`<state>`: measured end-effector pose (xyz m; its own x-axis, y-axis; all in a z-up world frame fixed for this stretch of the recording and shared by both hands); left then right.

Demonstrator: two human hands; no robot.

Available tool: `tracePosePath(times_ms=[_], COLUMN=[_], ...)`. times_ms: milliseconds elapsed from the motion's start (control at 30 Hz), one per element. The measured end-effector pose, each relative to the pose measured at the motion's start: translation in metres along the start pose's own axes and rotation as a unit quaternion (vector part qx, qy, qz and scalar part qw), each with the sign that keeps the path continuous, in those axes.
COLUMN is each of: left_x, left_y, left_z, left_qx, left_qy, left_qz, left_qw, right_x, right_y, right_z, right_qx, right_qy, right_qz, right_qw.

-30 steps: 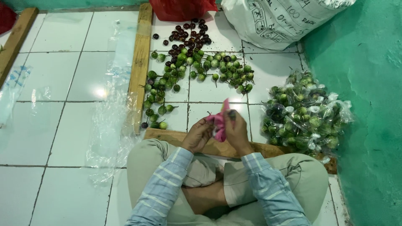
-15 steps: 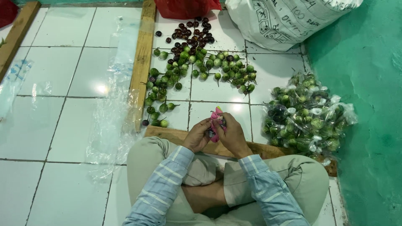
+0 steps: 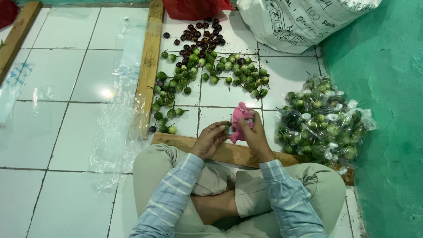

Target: Sorting and cleaning small green fruits by hand while sitting on the floor

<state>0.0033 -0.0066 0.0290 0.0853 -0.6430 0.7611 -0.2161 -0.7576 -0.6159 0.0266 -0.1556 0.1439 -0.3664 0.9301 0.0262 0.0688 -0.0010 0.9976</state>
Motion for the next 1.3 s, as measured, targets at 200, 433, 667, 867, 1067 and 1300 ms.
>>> tracePosePath(times_ms=[200,433,667,867,1067,1300], left_x=[-0.010,0.007,-0.010,-0.050,-0.069,-0.058], left_y=[0.013,0.000,0.006,0.033,0.037,0.023], left_z=[0.002,-0.001,0.005,0.020,0.025,0.018], left_qx=[0.037,0.034,-0.018,-0.057,-0.094,-0.147], left_qy=[0.025,0.045,-0.006,-0.003,0.007,-0.009], left_qz=[0.213,0.239,-0.011,-0.025,-0.048,-0.069], left_qw=[0.976,0.969,1.000,0.998,0.994,0.987], right_x=[-0.018,-0.016,0.011,0.009,0.001,0.003], right_y=[-0.061,-0.042,0.027,-0.039,-0.068,-0.040], right_z=[0.019,0.017,-0.011,0.002,0.012,0.007], right_qx=[0.033,-0.050,-0.017,-0.072,-0.102,-0.117], right_qy=[0.054,-0.018,0.016,0.134,0.135,0.114], right_qz=[-0.176,-0.055,-0.069,-0.381,-0.408,-0.322], right_qw=[0.982,0.997,0.997,0.912,0.897,0.932])
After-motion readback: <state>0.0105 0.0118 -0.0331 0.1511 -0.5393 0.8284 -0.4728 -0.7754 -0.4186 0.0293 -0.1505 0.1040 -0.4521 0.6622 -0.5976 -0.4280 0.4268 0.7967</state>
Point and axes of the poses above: each hand's wrist, its own z-axis towards the middle knuckle, its own x-axis out of the palm, y = z × x, the point moved 1 cm from there along z, towards the middle knuckle, and after that the axes turned 10 degrees about y, right-handed, at the moved point
